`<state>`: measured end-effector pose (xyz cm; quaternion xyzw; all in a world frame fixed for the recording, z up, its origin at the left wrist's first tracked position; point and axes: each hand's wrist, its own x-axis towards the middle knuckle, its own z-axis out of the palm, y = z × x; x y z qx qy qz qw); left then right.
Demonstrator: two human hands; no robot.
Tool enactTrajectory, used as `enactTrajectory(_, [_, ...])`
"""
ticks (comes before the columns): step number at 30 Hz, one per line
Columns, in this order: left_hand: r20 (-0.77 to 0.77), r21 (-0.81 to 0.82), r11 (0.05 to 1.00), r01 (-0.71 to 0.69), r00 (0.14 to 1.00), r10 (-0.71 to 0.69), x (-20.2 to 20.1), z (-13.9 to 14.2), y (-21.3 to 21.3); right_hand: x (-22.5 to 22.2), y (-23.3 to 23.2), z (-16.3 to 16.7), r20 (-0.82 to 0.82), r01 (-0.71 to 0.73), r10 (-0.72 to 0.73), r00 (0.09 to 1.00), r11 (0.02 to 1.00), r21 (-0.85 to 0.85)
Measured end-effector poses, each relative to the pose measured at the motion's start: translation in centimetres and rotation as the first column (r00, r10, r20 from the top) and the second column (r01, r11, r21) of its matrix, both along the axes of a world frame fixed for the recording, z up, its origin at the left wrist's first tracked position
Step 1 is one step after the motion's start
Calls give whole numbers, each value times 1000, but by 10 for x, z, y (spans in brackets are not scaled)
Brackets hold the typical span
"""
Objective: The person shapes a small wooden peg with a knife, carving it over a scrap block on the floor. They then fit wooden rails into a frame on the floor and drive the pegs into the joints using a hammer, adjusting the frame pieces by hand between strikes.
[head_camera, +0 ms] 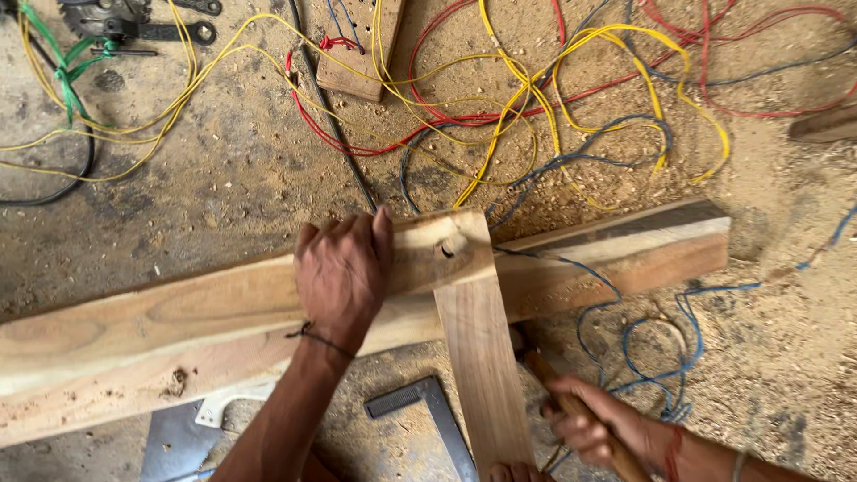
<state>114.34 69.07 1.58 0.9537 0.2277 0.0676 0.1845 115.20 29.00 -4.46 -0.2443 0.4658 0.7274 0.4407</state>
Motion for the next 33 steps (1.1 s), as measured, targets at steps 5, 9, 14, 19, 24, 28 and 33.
enactTrajectory(5, [42,-10,999,48,998,-47,2,3,0,11,4,-1,207,-266,290,935,954,-136])
enactTrajectory(9, [47,-49,996,72,996,-70,1,5,1,22,13,-6,245,-354,380,892,924,-143])
enactTrajectory(14, [37,-136,984,114,993,-110,12,5,-2,23,26,-5,247,-417,457,854,887,-198])
enactTrajectory(19, [-197,-224,967,121,966,-167,29,6,-7,26,31,2,377,-436,455,807,889,-141])
enactTrajectory(24, [-348,-272,959,78,921,-174,48,13,-5,33,39,2,346,-398,407,846,912,-100])
enactTrajectory(28, [-559,-381,925,9,794,-238,64,19,-2,35,46,-2,361,-488,469,806,872,-42])
enactTrajectory(33, [-566,-445,895,34,764,-310,69,14,4,35,48,-7,296,-509,511,807,856,-90])
